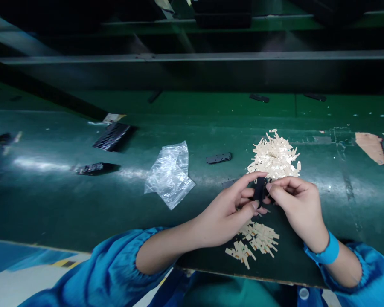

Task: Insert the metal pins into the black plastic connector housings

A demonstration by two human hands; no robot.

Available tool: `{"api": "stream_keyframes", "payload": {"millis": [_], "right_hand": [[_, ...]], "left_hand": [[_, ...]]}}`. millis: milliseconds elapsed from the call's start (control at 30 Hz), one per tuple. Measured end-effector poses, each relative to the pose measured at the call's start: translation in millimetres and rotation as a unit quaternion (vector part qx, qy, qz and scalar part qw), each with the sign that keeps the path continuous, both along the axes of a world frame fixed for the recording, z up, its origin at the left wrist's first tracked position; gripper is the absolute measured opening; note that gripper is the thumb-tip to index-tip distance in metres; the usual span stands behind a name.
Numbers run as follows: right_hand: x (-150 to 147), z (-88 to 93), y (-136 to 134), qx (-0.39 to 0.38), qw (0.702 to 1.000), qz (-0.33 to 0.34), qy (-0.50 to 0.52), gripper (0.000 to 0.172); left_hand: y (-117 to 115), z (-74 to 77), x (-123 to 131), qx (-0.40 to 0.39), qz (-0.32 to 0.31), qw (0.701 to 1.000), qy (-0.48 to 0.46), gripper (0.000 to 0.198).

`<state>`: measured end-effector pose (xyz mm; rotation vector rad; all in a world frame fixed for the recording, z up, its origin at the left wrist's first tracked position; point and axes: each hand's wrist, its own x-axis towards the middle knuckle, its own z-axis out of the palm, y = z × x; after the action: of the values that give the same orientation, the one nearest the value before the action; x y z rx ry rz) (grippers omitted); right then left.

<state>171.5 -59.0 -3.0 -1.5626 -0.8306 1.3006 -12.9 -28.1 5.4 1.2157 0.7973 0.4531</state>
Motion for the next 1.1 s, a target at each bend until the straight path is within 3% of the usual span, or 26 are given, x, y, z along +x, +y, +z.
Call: {"api": "stream_keyframes", "payload": {"millis": [1100], "right_hand": [[-1.4,0.3,0.8,0.002,1.000,0.013,0.025,0.009]], "left_hand": [[-2.5,-1.3,-0.4,0.000,-0.002,1.000,0.005,0.060]]}}
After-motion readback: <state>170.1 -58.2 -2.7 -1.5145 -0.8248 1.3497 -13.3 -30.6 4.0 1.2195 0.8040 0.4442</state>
